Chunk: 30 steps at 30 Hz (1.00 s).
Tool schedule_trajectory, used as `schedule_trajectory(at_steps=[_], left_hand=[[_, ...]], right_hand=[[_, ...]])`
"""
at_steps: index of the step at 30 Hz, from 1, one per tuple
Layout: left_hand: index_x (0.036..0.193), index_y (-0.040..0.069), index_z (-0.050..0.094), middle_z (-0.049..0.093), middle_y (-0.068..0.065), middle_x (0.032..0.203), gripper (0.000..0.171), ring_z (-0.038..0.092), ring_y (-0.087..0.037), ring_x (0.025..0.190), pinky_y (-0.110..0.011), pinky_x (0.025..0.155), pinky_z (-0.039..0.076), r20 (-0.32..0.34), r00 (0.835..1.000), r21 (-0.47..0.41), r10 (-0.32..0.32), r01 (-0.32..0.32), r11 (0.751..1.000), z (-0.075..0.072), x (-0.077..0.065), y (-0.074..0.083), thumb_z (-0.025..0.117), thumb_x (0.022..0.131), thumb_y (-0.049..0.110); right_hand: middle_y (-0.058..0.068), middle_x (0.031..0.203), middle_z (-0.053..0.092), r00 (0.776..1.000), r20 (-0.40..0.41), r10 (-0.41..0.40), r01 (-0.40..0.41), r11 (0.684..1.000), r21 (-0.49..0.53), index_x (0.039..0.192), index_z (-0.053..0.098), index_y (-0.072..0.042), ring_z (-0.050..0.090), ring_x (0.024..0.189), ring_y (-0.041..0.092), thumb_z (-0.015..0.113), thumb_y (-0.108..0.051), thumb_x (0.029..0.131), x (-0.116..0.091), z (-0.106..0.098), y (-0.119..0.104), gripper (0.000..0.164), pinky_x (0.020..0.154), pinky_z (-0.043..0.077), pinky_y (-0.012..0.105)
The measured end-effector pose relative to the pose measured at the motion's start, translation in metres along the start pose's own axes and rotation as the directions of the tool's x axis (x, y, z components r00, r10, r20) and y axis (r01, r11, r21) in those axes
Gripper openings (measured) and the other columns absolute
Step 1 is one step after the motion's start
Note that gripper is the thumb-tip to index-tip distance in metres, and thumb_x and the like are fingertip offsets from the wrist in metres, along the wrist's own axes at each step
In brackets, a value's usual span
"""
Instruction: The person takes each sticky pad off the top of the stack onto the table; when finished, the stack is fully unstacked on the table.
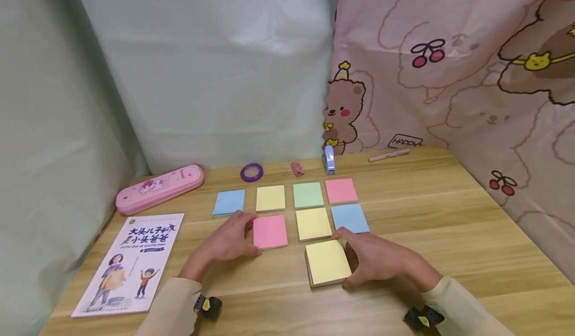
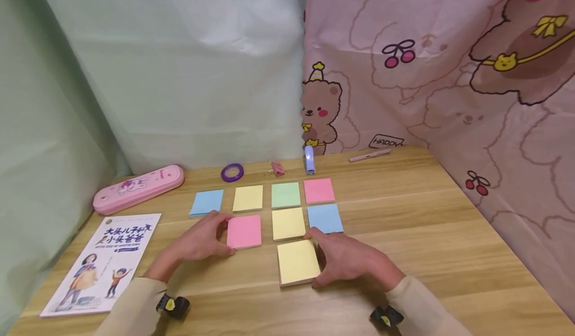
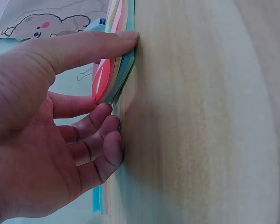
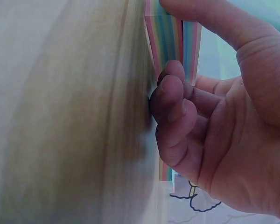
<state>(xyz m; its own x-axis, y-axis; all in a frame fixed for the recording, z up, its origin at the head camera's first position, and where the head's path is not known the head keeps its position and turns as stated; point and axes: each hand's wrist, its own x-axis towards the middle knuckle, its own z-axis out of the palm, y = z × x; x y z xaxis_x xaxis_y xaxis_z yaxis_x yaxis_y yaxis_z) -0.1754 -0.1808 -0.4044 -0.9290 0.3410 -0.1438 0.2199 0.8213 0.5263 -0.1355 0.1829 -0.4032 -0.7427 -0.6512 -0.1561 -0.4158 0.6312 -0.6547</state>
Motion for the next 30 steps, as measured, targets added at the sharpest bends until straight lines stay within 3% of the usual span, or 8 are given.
schedule_trajectory(at_steps=[14, 19, 22, 25, 30], left_hand=[[0.145, -0.001, 0.055, 0.058, -0.012, 0.12, 0.087, 0.055, -0.024, 0.107, -0.048, 0.101, 0.05, 0.044, 0.999, 0.0, 0.003, -0.003, 1.0, -0.002, 0.008, -0.004, 0.094, 0.071, 0.024], [0.152, 0.001, 0.05, 0.057, -0.013, 0.119, 0.094, 0.054, -0.024, 0.103, -0.048, 0.096, 0.052, 0.024, 1.0, 0.003, -0.008, 0.008, 1.0, -0.004, 0.002, 0.001, 0.094, 0.072, 0.023], [0.156, 0.004, 0.045, 0.057, -0.013, 0.121, 0.099, 0.056, -0.023, 0.101, -0.047, 0.093, 0.054, -0.008, 1.0, -0.009, -0.014, 0.014, 1.0, -0.006, -0.011, 0.015, 0.096, 0.073, 0.022], [0.158, 0.008, 0.045, 0.057, -0.01, 0.125, 0.1, 0.058, -0.019, 0.098, -0.043, 0.087, 0.055, -0.028, 1.0, -0.014, -0.004, 0.003, 1.0, -0.005, -0.026, 0.042, 0.097, 0.075, 0.026], [0.154, 0.009, 0.051, 0.056, -0.004, 0.119, 0.099, 0.056, -0.015, 0.093, -0.036, 0.077, 0.053, -0.005, 0.996, 0.025, 0.094, -0.094, 0.995, 0.016, -0.038, 0.084, 0.097, 0.073, 0.041]], right_hand=[[-0.014, 0.083, 0.064, 1.0, 0.018, -0.001, 0.001, 1.0, 0.02, 0.14, 0.045, -0.014, 0.059, 0.076, 0.001, 0.094, -0.028, 0.075, 0.001, 0.002, 0.0, 0.082, 0.072, 0.05, 0.023], [-0.014, 0.082, 0.064, 1.0, 0.012, -0.002, 0.002, 1.0, 0.011, 0.14, 0.045, -0.014, 0.059, 0.075, 0.001, 0.093, -0.027, 0.075, 0.002, 0.001, -0.001, 0.082, 0.072, 0.05, 0.023], [-0.014, 0.082, 0.064, 1.0, 0.014, -0.002, 0.002, 1.0, 0.009, 0.14, 0.045, -0.014, 0.058, 0.075, 0.001, 0.093, -0.027, 0.075, 0.002, 0.001, -0.002, 0.082, 0.071, 0.05, 0.023], [-0.013, 0.081, 0.063, 1.0, 0.013, 0.004, -0.004, 1.0, 0.005, 0.14, 0.045, -0.014, 0.057, 0.074, 0.001, 0.093, -0.027, 0.074, 0.002, 0.0, -0.002, 0.082, 0.07, 0.05, 0.023], [-0.012, 0.082, 0.064, 1.0, 0.013, 0.01, -0.01, 1.0, 0.01, 0.14, 0.046, -0.014, 0.058, 0.075, 0.002, 0.093, -0.027, 0.074, 0.001, -0.001, -0.002, 0.083, 0.07, 0.05, 0.023]])
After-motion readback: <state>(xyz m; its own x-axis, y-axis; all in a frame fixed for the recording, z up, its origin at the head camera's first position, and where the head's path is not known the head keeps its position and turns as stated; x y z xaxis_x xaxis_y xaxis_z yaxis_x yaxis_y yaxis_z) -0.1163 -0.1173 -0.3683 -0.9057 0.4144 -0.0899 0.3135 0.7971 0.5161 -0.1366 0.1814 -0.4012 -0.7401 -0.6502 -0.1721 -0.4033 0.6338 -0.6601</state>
